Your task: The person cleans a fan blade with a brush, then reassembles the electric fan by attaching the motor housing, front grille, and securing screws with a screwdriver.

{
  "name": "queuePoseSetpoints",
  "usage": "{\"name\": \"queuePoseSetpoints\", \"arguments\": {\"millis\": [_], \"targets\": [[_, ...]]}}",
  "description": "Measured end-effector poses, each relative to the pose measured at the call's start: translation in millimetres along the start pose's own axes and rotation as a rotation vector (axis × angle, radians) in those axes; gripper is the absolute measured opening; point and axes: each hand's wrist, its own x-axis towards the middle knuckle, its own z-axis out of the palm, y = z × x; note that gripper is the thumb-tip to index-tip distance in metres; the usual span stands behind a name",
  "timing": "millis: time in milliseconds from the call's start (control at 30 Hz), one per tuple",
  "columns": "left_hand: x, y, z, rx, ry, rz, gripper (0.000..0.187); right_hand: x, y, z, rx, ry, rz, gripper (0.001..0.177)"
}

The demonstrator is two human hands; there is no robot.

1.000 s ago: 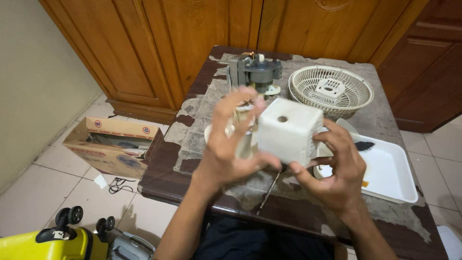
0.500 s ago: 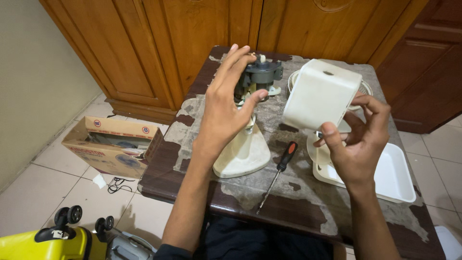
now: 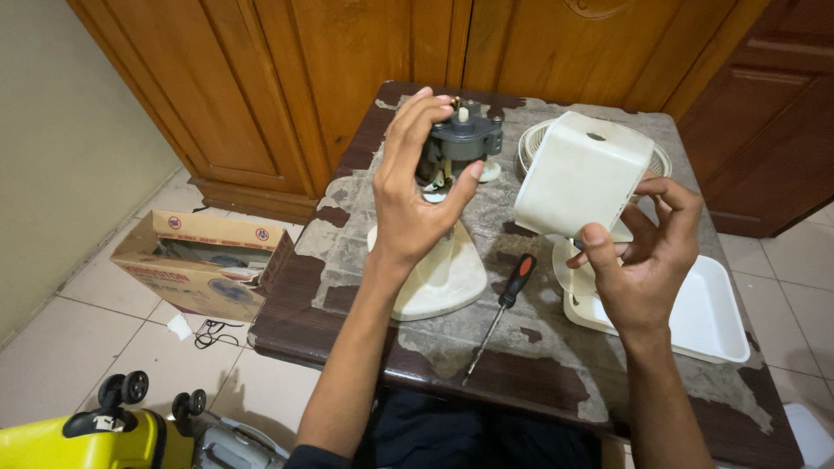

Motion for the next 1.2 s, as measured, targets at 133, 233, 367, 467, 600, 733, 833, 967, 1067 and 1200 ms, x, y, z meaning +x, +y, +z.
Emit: {"name": "queuePoseSetpoints", "arguments": {"millis": [133,233,367,467,600,733,833,967,1067,1200], "targets": [[-7,-10,8,-0.038,0.079,0.010,0.055,-5,-1,4,0.046,0.007,0.001,0.054],[-11,-13,13,-0.034,0.101,0.054,0.057,-9,1,7,0.052,0.010,0.001,0.055],[-16,-7,18,-0.006,0.095,0.169,0.059,-14,4,10,0.017,0.041,-0.015,0.058],[-22,5,12,-0.033,0.047,0.215,0.061,-20,5,7,0.052,0.056,-0.031,0.062],[-19,16,5,-0.068,0.008,0.200,0.058,-29,9,5,0.070,0.080,-0.054,0.068],[-16,20,-4,-0.109,-0.041,0.183,0.053,-34,16,10,0.121,0.101,-0.084,0.070],[-14,19,-5,-0.147,-0.048,0.181,0.054,-36,20,20,0.100,0.110,-0.109,0.073],[-16,18,-7,-0.136,-0.086,0.156,0.054,-40,15,33,0.080,0.064,-0.139,0.074],[-17,17,-12,-0.175,-0.108,0.129,0.053,-38,10,43,0.079,0.055,-0.167,0.074],[-18,18,-14,-0.194,-0.110,0.102,0.053,-34,3,51,0.030,0.050,-0.150,0.078]]}}
